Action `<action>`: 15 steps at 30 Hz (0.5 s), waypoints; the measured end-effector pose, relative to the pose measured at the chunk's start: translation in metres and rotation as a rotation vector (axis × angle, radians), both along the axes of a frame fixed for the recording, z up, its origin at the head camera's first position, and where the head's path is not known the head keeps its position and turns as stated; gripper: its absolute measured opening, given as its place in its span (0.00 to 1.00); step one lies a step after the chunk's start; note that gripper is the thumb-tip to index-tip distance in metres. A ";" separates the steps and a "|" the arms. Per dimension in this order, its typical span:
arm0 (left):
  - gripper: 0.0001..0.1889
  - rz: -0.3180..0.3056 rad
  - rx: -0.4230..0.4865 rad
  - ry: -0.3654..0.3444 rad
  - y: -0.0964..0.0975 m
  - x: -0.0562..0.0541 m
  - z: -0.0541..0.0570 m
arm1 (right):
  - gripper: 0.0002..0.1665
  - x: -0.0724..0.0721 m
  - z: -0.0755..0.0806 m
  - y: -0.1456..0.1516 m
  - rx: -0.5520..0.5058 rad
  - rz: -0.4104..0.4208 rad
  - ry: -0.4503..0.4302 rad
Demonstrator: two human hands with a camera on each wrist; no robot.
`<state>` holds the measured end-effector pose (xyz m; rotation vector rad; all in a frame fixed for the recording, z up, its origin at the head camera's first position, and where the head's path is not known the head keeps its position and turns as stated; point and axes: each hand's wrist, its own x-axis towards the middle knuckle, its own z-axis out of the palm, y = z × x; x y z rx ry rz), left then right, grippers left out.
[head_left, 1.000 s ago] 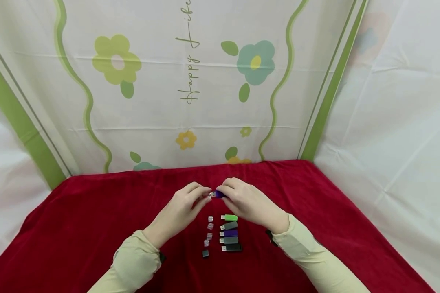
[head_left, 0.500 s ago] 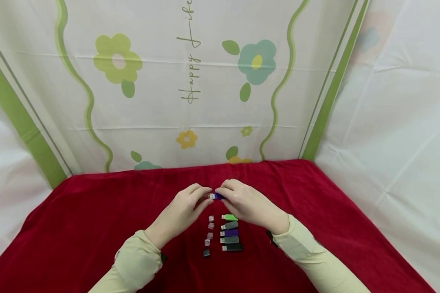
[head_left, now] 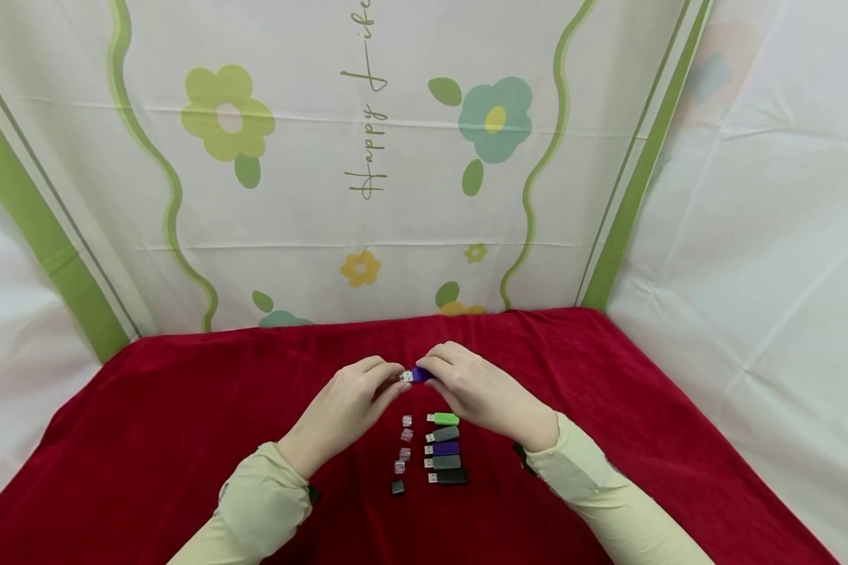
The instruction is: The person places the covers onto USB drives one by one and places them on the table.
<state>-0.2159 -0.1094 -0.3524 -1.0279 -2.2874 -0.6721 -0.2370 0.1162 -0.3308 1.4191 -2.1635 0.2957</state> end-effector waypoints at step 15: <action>0.08 -0.021 -0.007 -0.019 0.001 0.000 -0.002 | 0.10 0.001 0.000 0.001 0.014 0.018 0.026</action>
